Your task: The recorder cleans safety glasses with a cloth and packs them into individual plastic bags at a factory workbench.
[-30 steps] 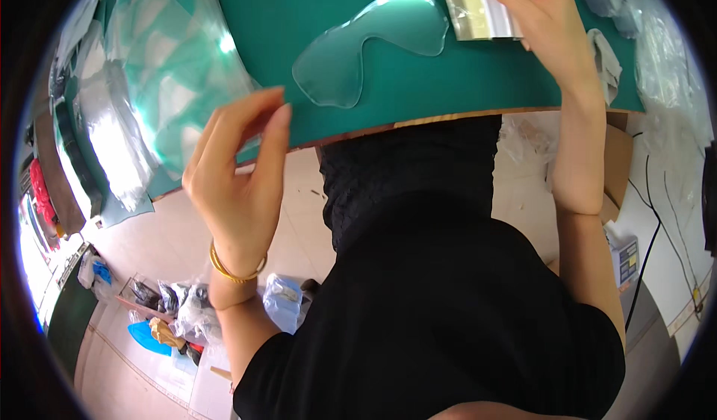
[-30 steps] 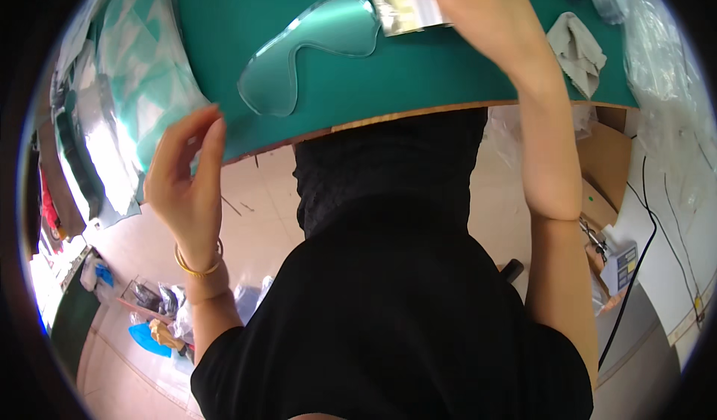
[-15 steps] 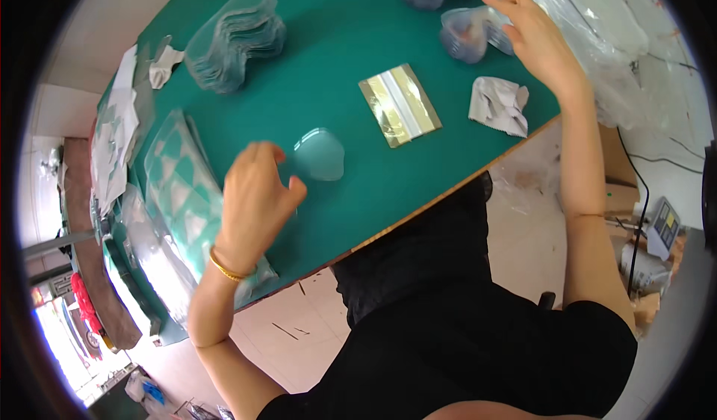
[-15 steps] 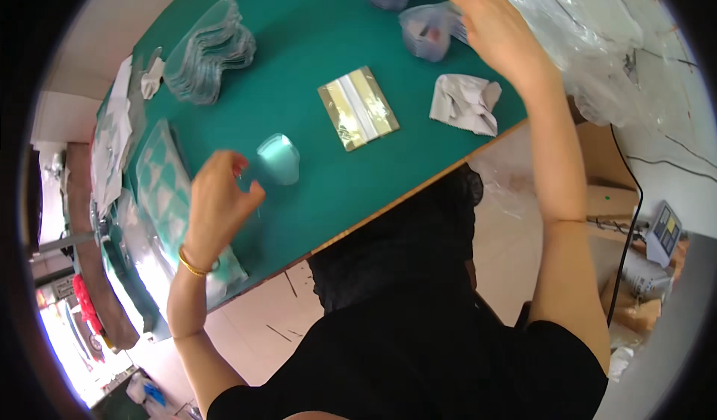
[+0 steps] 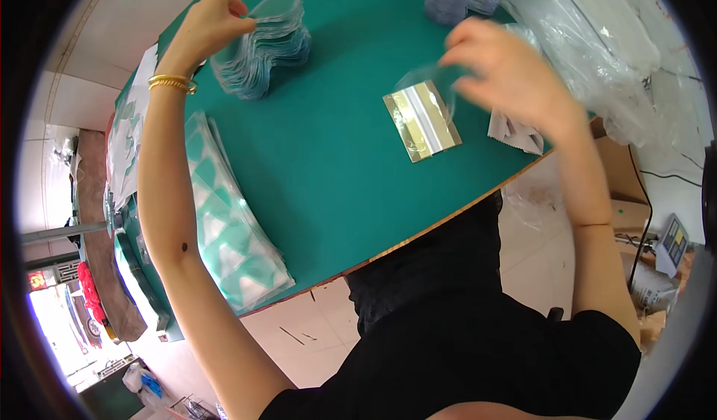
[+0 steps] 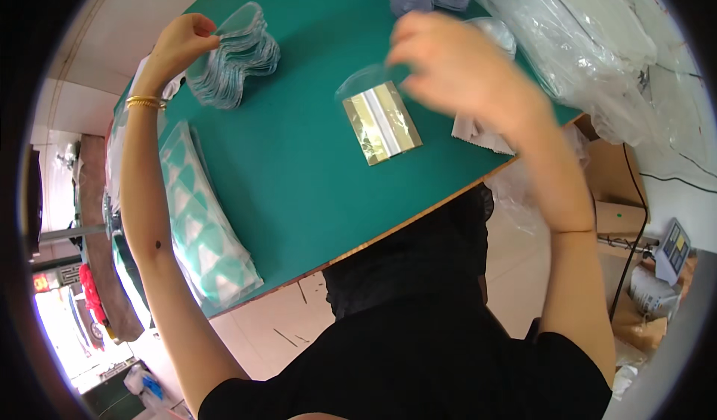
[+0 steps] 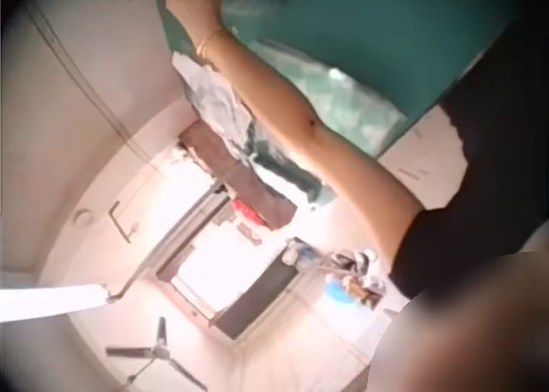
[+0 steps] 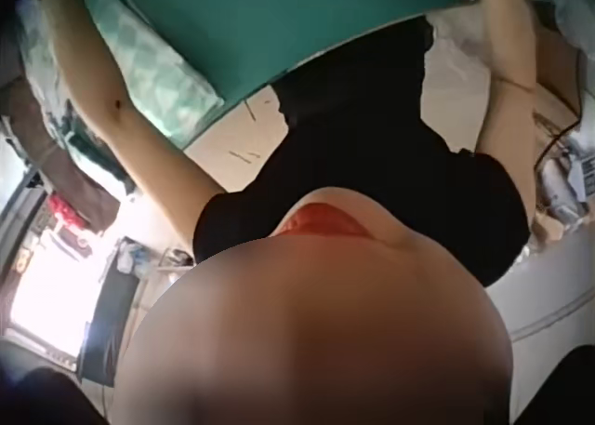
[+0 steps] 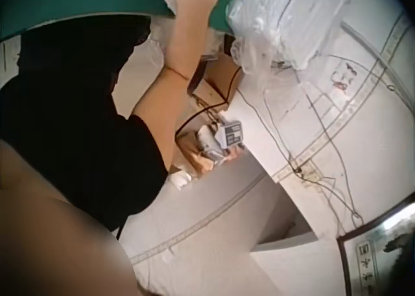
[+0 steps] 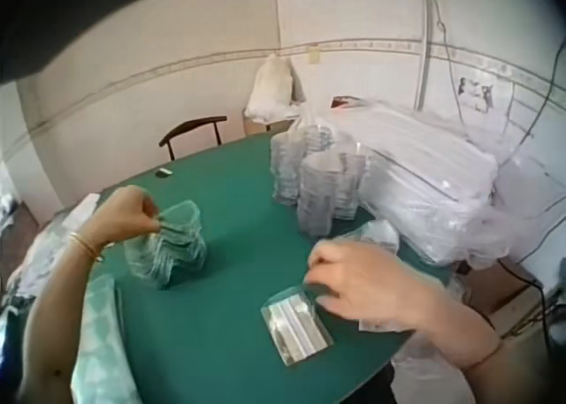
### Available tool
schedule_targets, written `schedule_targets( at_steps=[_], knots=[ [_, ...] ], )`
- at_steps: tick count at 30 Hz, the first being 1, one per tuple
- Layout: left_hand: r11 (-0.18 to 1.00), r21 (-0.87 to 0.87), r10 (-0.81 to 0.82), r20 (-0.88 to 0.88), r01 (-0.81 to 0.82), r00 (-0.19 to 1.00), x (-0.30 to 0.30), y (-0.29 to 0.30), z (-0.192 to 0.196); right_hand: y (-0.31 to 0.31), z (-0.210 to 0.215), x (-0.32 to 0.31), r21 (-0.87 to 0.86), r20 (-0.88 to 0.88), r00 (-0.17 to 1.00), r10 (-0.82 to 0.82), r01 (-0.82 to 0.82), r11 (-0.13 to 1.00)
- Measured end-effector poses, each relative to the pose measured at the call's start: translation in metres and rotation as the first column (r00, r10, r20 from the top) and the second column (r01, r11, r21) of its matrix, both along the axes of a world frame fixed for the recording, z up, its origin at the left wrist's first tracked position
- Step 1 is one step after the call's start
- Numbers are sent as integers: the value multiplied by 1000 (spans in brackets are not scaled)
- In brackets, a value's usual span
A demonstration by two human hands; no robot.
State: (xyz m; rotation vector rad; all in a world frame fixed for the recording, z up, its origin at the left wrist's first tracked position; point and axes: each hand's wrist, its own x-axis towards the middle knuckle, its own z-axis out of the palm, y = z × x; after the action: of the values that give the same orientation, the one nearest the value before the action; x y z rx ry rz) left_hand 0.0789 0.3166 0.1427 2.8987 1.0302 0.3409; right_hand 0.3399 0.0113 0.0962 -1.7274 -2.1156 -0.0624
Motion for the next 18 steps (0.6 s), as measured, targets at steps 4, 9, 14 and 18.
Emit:
schedule_targets(
  at_steps=[4,9,14,18],
  knots=[
    [985,165,-92,233,54,968,-15,-55,-2,5,-50,-112,-47,-103,955,280,-286,957],
    [993,-112,16,459,40,889,-54,-173,-29,-3,-69,-120,85,-301,928,218,-202,976],
    [920,-382,253,413,-86,875,-111,-259,-83,-44,-61,-9,194,-106,899,-426,438,878],
    [916,-349,292,245,-196,925,-115,-290,-109,-83,-84,18,-73,-155,801,-579,575,815]
  ],
)
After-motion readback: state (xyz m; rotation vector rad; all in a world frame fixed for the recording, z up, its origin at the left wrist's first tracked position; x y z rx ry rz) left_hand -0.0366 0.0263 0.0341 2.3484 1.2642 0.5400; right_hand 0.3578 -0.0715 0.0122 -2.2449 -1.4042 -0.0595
